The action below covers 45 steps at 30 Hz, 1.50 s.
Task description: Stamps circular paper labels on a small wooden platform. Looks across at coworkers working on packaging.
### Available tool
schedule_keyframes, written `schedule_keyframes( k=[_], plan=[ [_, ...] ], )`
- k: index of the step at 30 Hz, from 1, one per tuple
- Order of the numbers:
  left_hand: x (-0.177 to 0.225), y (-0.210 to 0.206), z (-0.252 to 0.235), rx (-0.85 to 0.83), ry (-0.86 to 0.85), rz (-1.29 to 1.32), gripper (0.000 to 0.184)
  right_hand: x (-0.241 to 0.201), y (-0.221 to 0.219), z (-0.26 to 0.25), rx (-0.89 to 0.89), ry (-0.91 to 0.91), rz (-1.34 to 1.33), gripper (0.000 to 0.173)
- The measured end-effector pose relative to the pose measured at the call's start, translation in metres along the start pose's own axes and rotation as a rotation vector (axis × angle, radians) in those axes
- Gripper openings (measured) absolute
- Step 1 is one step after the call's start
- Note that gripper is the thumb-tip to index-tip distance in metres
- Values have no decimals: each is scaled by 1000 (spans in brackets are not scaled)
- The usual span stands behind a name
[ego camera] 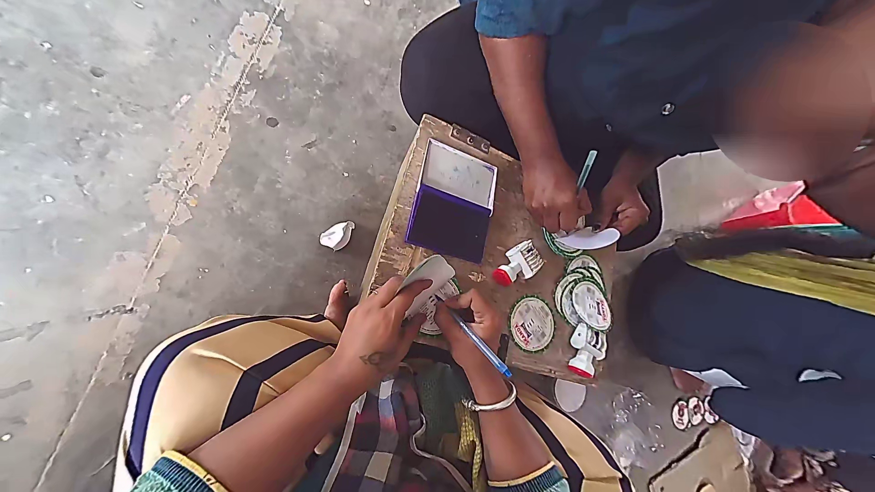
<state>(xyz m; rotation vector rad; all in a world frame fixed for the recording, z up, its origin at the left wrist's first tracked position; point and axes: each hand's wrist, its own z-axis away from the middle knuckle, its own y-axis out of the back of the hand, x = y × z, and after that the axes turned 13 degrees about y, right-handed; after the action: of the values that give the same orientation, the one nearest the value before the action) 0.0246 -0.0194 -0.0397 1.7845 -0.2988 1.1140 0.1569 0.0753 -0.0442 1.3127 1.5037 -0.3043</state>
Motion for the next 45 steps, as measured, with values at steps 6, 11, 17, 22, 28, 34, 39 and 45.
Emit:
schedule_keyframes(
  k=[6, 11, 17, 22, 28, 34, 39, 45],
  plan=[
    [-1, -1, 0, 2, -6, 5, 35, 0, -1, -1, 13, -4, -2, 7],
    [1, 1, -1, -12, 16, 6, 34, 1, -2, -1, 15, -1, 8, 7],
    [1, 1, 0, -15, 14, 2, 34, 1, -2, 0, 15, -20, 30, 7],
    [1, 1, -1, -9, 4, -9, 34, 2, -3, -1, 22, -16, 48, 8],
    [0, 0, -1, 1, -31, -12, 31, -1, -2, -2, 41, -12, -21, 6],
    [-9, 3, 1, -21, -266, -80, 36, 0, 6, 0, 245, -32, -210, 20],
    [-7, 3, 0, -47, -273, -52, 18, 0, 15, -2, 304, -98, -453, 27],
    [-3, 5, 0, -72, -47, 76, 19, -4, 20, 7, 245, -87, -474, 22]
  ],
)
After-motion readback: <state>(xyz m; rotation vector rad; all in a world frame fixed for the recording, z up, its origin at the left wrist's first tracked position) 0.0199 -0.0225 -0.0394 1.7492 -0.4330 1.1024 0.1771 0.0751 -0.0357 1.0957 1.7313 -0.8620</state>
